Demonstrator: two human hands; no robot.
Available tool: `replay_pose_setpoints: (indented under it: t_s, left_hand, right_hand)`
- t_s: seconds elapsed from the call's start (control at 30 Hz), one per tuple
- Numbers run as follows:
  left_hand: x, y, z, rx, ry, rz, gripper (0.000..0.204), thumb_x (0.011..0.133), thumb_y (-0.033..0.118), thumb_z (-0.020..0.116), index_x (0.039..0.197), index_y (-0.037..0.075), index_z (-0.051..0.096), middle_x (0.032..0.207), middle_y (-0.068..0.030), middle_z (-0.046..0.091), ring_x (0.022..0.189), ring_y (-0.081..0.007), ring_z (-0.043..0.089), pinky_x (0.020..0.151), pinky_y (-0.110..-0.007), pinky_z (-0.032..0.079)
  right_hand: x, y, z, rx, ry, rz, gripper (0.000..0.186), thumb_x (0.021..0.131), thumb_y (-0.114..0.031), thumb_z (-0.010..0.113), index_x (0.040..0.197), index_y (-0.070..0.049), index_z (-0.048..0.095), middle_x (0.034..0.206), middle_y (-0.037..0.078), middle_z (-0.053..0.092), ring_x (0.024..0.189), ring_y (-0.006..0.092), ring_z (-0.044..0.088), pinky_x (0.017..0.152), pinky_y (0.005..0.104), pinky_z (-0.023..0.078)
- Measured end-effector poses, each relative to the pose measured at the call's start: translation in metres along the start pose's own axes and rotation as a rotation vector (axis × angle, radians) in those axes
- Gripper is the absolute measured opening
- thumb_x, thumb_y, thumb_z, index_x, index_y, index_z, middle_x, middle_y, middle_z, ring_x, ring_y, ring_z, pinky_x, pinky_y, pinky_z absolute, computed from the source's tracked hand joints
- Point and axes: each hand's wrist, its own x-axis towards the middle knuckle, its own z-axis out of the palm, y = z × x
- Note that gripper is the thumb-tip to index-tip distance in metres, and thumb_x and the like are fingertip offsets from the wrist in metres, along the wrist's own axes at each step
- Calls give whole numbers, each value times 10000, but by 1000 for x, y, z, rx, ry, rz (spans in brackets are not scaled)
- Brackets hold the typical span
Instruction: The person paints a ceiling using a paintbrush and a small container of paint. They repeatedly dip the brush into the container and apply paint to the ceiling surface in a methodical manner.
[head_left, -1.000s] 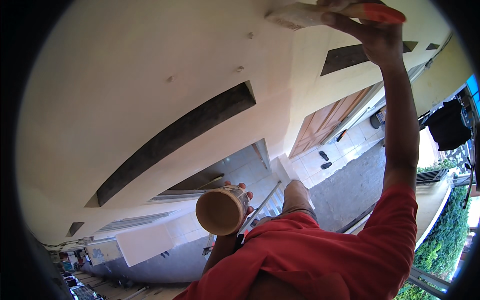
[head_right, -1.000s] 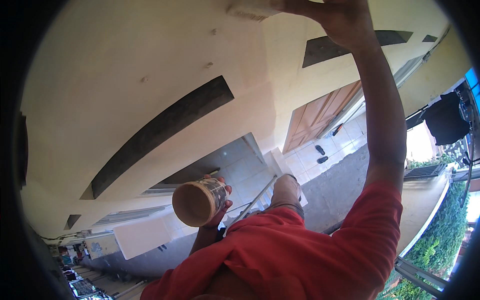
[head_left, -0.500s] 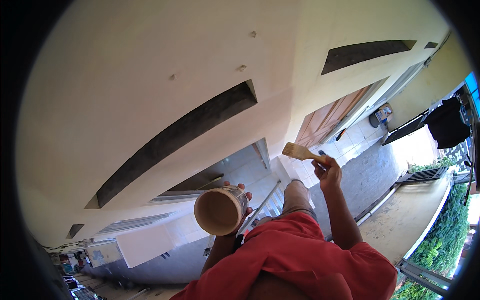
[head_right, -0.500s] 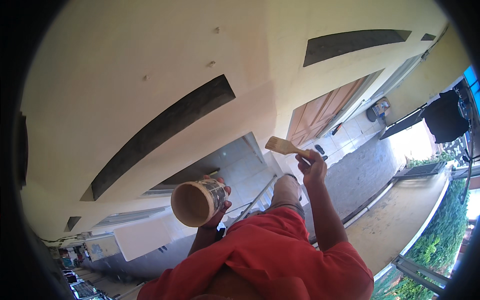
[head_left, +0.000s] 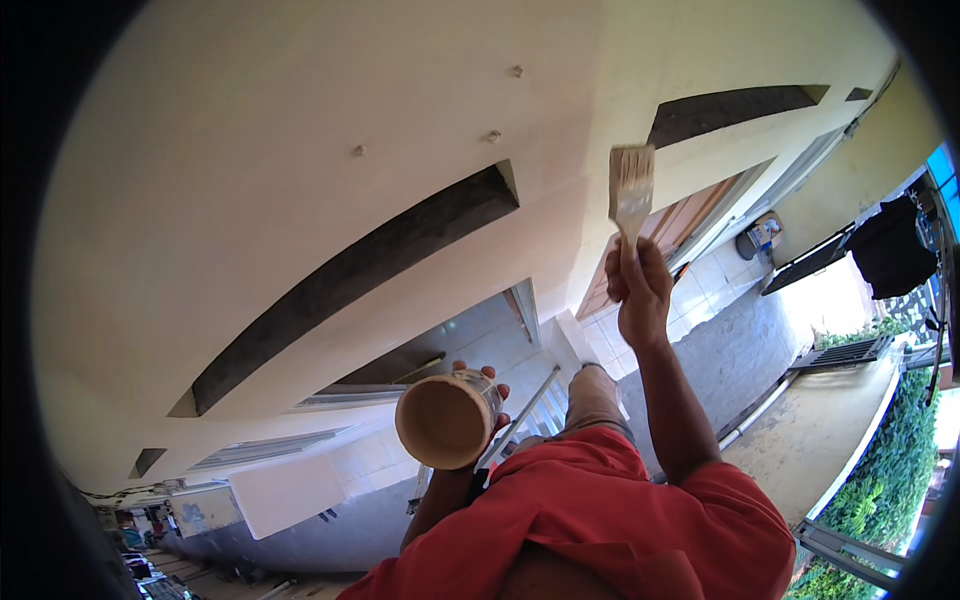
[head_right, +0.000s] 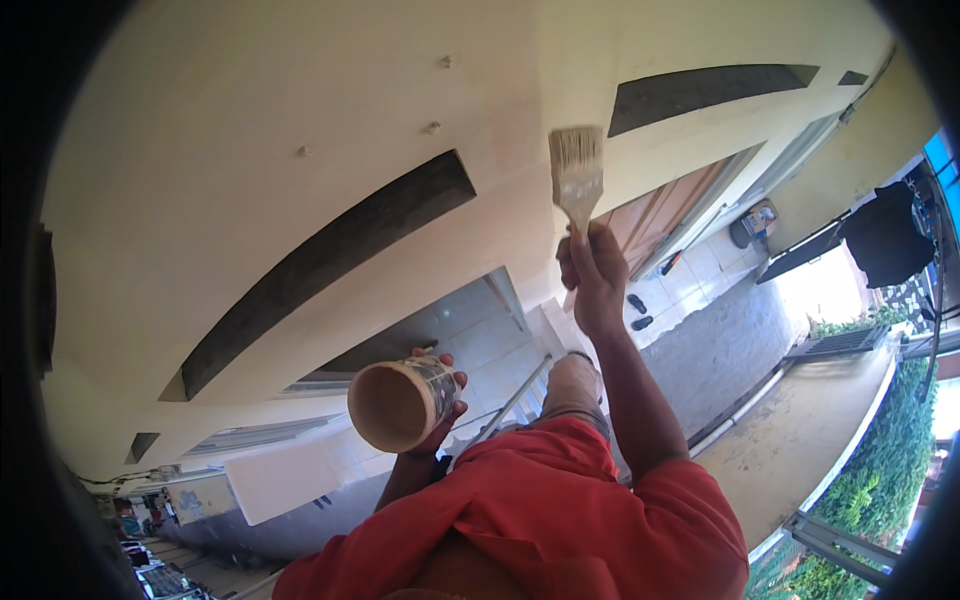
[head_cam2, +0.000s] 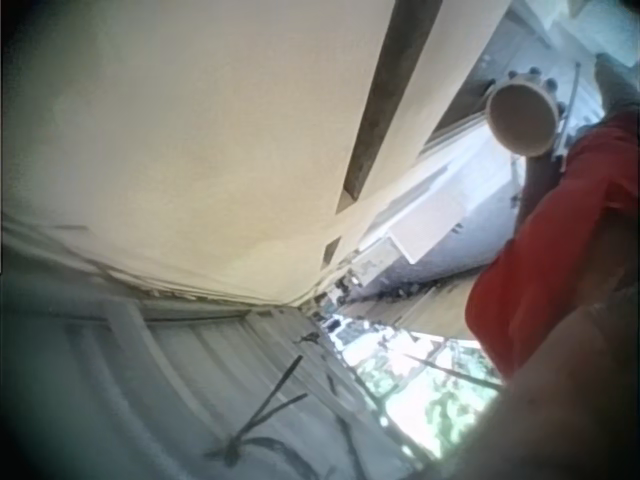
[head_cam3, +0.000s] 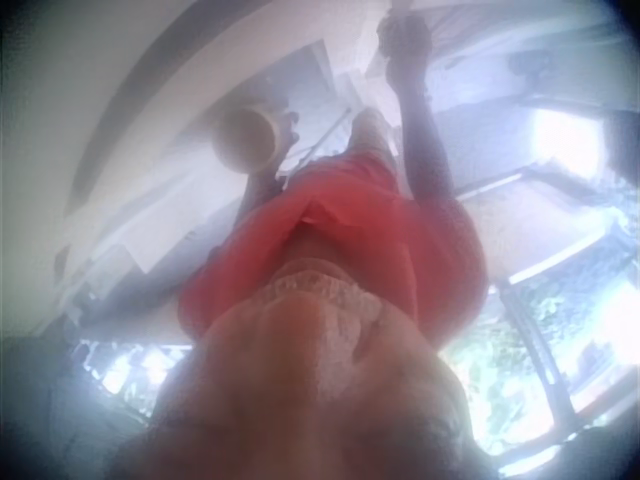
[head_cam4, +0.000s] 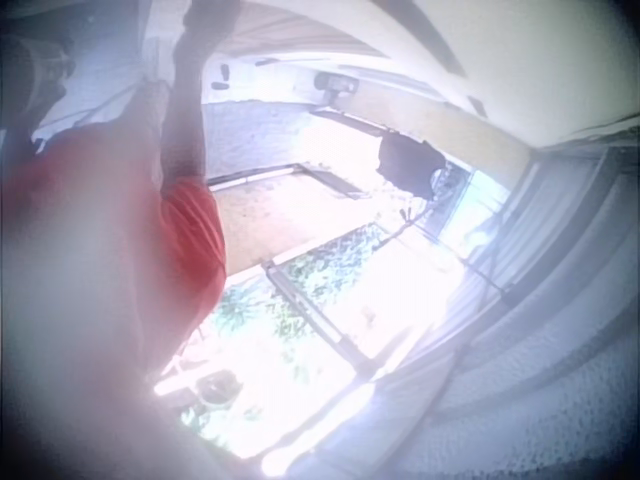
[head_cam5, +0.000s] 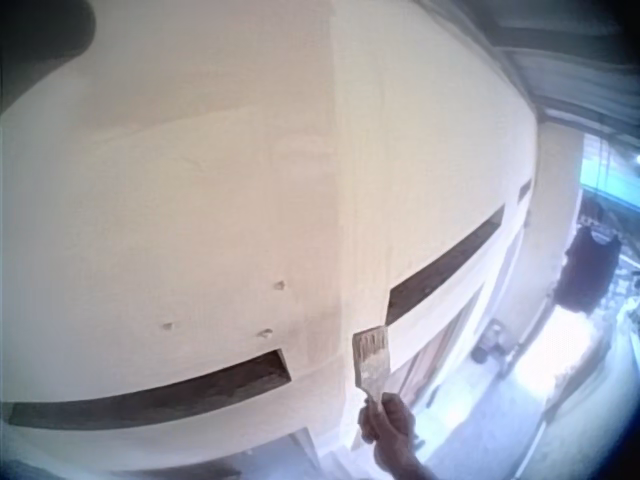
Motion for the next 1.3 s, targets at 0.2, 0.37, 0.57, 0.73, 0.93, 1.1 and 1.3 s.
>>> replay_pose_setpoints:
  t_s: [0.2,0.37,0.57,0.73,0.93,1.1,1.3]
  left_hand:
    - [-9,4,-6,17,46,39,735,1022,552,715,1649,249,481,1636,-171,424,1467,-442,423,1059,-639,540]
    - [-8,4,-4,13,8,53,739,1022,556,719,1643,238,475,1642,-182,418,1476,-441,413,1062,-640,538]
    - [-11,6,-1,20,25,70,770,1013,567,730,1642,212,462,1629,-212,418,1478,-454,411,1065,-644,536]
    - [-7,9,-5,36,23,48,777,1013,570,730,1647,213,458,1632,-209,415,1491,-459,403,1069,-643,534]
    - [-4,8,-9,19,41,2,790,1008,567,737,1661,225,451,1643,-197,416,1500,-456,400,1079,-640,529]
    - [-2,5,-10,9,29,-30,790,1007,569,737,1661,226,457,1644,-190,420,1493,-457,412,1088,-643,527]
    - [-8,6,-7,17,40,-14,765,1008,562,738,1644,228,477,1626,-180,428,1479,-456,429,1083,-647,535]
  right_hand:
    - [102,-88,110,-218,-53,-313,277,1183,-311,577,1164,-36,606,785,-23,545,644,31,452,549,220,396]
    - [128,-41,92,-752,-62,-402,375,1204,-334,490,1079,14,548,722,102,569,641,171,527,607,367,472]
    - [95,25,52,-843,-109,-228,360,1206,-306,465,1043,12,511,736,171,598,651,261,580,643,420,488]
    - [70,85,12,-877,-129,-103,358,1205,-309,468,1037,3,512,761,184,622,678,310,630,669,447,505]
    - [48,110,-15,-939,-185,33,428,1197,-376,439,1071,27,506,845,358,672,847,589,663,753,622,500]
    - [5,116,-53,-816,-230,305,480,1171,-381,517,1054,70,633,748,238,678,631,392,672,619,523,515]
    - [-16,57,-52,-345,-215,777,344,1125,-255,611,1018,56,713,646,53,571,405,112,445,364,298,316]
